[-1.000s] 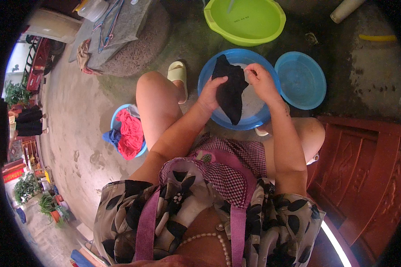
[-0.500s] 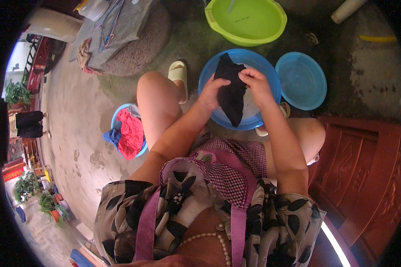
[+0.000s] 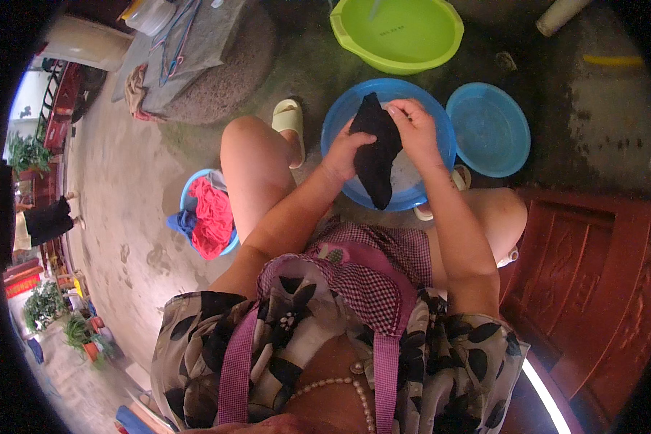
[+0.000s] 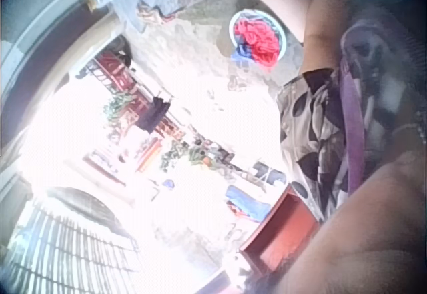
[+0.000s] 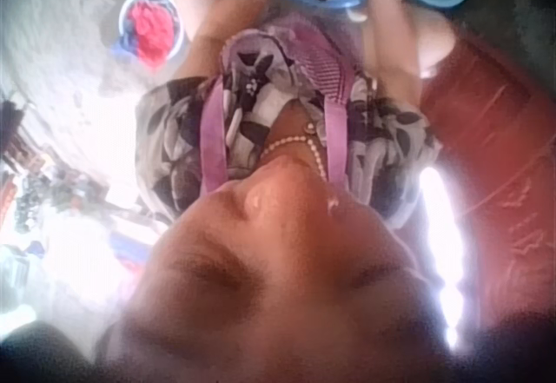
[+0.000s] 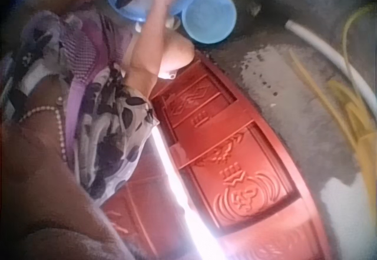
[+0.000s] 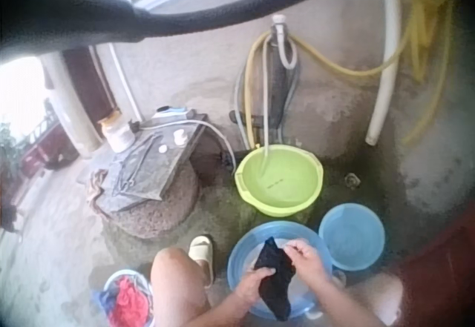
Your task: The person washes a piece of black clothing by hand in a blue basin of soapy water, scrubbing and wringing the fabric before lifting it to inspect it.
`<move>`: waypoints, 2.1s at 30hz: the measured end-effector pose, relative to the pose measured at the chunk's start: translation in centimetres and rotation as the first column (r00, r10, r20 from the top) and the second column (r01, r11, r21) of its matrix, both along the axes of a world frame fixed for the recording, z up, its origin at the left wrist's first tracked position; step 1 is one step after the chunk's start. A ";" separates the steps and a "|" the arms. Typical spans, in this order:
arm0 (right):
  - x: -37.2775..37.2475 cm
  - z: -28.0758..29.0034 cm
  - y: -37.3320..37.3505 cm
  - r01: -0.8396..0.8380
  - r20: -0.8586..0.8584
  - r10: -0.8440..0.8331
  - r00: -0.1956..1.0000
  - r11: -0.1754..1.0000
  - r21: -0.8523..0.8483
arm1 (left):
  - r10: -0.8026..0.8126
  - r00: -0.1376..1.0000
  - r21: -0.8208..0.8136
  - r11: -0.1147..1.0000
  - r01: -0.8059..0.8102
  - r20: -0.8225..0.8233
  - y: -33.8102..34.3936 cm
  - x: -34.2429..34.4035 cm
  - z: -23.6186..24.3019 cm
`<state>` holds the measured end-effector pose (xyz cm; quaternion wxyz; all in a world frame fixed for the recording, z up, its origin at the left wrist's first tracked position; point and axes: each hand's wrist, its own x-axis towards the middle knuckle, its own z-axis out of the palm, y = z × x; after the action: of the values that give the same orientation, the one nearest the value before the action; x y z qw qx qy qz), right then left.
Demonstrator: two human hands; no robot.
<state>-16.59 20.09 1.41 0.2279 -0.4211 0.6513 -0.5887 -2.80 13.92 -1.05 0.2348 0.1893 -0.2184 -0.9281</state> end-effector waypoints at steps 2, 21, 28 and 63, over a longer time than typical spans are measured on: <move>0.6 0.8 0.0 -0.035 -0.042 0.037 0.998 0.998 0.044 | -0.015 0.998 -0.048 0.999 0.018 0.059 0.1 0.0 -0.4; -0.8 -0.4 0.2 0.006 0.218 -0.043 0.975 0.986 0.167 | -0.033 0.999 -0.047 0.998 0.034 0.012 0.4 -0.1 -0.2; 0.1 0.5 0.2 -0.086 -0.299 0.117 0.947 0.990 0.116 | -0.047 0.995 -0.079 0.995 0.054 0.088 0.3 0.0 -0.9; 0.1 -0.2 0.2 -0.178 0.296 0.124 0.947 0.970 0.163 | -0.052 0.996 -0.077 0.995 0.058 0.068 0.2 0.0 -1.1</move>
<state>-16.53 20.32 1.24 0.4020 -0.3579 0.6303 -0.5595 -2.81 14.09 -2.20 0.2092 0.2043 -0.2677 -0.9180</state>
